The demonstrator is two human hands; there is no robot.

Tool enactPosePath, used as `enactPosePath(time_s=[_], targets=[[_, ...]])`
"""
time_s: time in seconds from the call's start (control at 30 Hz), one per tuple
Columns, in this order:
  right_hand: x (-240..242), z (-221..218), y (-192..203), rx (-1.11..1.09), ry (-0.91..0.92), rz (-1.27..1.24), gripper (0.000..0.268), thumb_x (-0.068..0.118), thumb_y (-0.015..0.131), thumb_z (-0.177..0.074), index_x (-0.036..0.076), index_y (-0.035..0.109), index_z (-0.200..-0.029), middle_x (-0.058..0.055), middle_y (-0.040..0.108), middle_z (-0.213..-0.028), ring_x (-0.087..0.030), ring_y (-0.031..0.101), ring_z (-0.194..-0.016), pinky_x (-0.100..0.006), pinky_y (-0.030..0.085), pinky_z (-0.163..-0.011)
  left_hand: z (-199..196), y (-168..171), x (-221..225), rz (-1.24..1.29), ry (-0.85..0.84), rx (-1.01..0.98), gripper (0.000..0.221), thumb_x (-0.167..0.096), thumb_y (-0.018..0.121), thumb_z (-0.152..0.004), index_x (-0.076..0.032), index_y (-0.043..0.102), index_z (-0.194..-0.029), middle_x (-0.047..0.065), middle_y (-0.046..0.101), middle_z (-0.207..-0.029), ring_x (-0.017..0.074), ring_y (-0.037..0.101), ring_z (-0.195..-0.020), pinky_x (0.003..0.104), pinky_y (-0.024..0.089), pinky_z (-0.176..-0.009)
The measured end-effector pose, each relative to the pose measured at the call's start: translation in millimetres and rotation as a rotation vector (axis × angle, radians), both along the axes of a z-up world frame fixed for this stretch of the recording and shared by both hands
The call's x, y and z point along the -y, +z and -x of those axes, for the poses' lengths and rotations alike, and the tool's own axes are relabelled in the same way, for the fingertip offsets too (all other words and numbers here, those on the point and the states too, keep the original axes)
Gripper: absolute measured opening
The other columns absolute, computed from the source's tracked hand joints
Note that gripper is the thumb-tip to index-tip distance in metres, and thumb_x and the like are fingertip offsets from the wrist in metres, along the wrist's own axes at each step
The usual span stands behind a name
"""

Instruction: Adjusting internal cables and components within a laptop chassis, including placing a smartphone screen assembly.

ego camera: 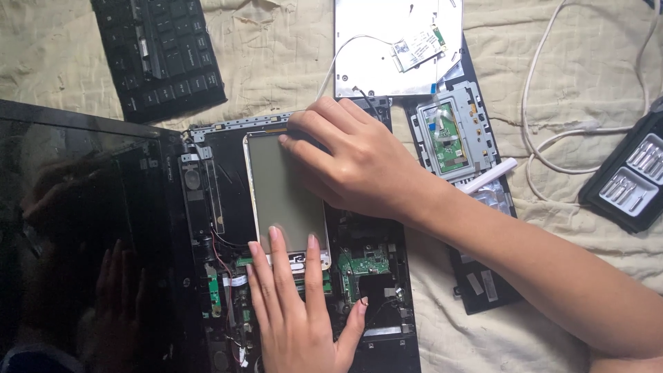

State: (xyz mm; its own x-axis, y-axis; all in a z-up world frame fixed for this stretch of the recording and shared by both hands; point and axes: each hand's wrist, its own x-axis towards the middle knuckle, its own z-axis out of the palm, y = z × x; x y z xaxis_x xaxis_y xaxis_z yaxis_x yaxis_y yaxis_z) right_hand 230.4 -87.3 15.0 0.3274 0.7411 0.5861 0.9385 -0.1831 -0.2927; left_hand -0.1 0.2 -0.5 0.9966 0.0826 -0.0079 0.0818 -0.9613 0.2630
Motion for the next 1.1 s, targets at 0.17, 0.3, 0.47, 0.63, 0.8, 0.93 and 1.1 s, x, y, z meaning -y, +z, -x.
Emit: enactPosePath(time_s=[0.17, 0.3, 0.47, 0.63, 0.8, 0.93, 1.1], targets=[[-0.3, 0.0, -1.0, 0.006, -0.006, 0.006, 0.025, 0.005, 0.079, -0.084, -0.002, 0.07, -0.106, -0.017, 0.063, -0.114, -0.028, 0.058, -0.095, -0.037, 0.05, -0.083, -1.1, 1.6, -0.2, 0.005, 0.003, 0.02, 0.1, -0.053, 0.066, -0.082, 0.0, 0.03, -0.158, 0.039, 0.013, -0.165, 0.0597, 0.008, -0.154, 0.069, 0.013, -0.122], [-0.6, 0.1, -0.8, 0.009, -0.005, 0.002, 0.024, 0.004, 0.079, -0.085, -0.002, 0.07, -0.105, -0.016, 0.063, -0.113, -0.027, 0.057, -0.095, -0.036, 0.05, -0.083, -1.0, 1.4, -0.2, 0.002, 0.005, 0.02, 0.101, -0.054, 0.067, -0.081, 0.0, 0.03, -0.158, 0.038, 0.012, -0.166, 0.059, 0.008, -0.155, 0.069, 0.013, -0.122], [0.1, 0.4, -0.4, 0.01, -0.009, 0.016, 0.026, 0.005, 0.078, -0.084, -0.002, 0.069, -0.107, -0.017, 0.063, -0.115, -0.028, 0.057, -0.096, -0.038, 0.049, -0.083, -1.1, 2.0, 0.2, 0.007, 0.008, 0.016, 0.1, -0.054, 0.065, -0.083, 0.0, 0.029, -0.159, 0.038, 0.012, -0.166, 0.0587, 0.007, -0.155, 0.069, 0.012, -0.122], [0.1, 0.5, -1.5, 0.005, -0.006, 0.009, 0.026, 0.005, 0.078, -0.084, -0.002, 0.07, -0.108, -0.017, 0.063, -0.115, -0.028, 0.058, -0.097, -0.038, 0.049, -0.084, -1.3, 2.4, 0.0, 0.01, 0.006, 0.02, 0.099, -0.053, 0.065, -0.083, 0.0, 0.029, -0.158, 0.038, 0.012, -0.166, 0.059, 0.008, -0.155, 0.068, 0.013, -0.122], [0.2, 0.4, -1.7, 0.004, -0.008, 0.012, 0.026, 0.005, 0.079, -0.084, -0.002, 0.07, -0.108, -0.017, 0.064, -0.115, -0.028, 0.057, -0.095, -0.037, 0.049, -0.083, -1.4, 2.1, 0.4, 0.012, 0.011, 0.025, 0.099, -0.054, 0.066, -0.082, -0.001, 0.03, -0.158, 0.038, 0.013, -0.166, 0.0587, 0.009, -0.155, 0.068, 0.014, -0.122], [-0.2, 0.3, -1.2, -0.001, -0.002, 0.015, 0.027, 0.006, 0.079, -0.084, -0.002, 0.07, -0.108, -0.017, 0.064, -0.115, -0.028, 0.057, -0.096, -0.037, 0.049, -0.083, -1.1, 1.5, 0.1, 0.016, 0.008, 0.026, 0.097, -0.054, 0.063, -0.085, 0.0, 0.029, -0.158, 0.038, 0.012, -0.166, 0.0588, 0.008, -0.155, 0.069, 0.015, -0.122], [-0.8, 0.3, -1.6, 0.007, -0.01, 0.014, 0.026, 0.006, 0.078, -0.084, -0.002, 0.07, -0.108, -0.017, 0.064, -0.116, -0.027, 0.057, -0.095, -0.037, 0.05, -0.084, -1.9, 1.8, -0.1, 0.009, 0.015, 0.039, 0.098, -0.055, 0.064, -0.084, -0.001, 0.03, -0.158, 0.037, 0.014, -0.166, 0.0585, 0.011, -0.155, 0.067, 0.018, -0.121]])
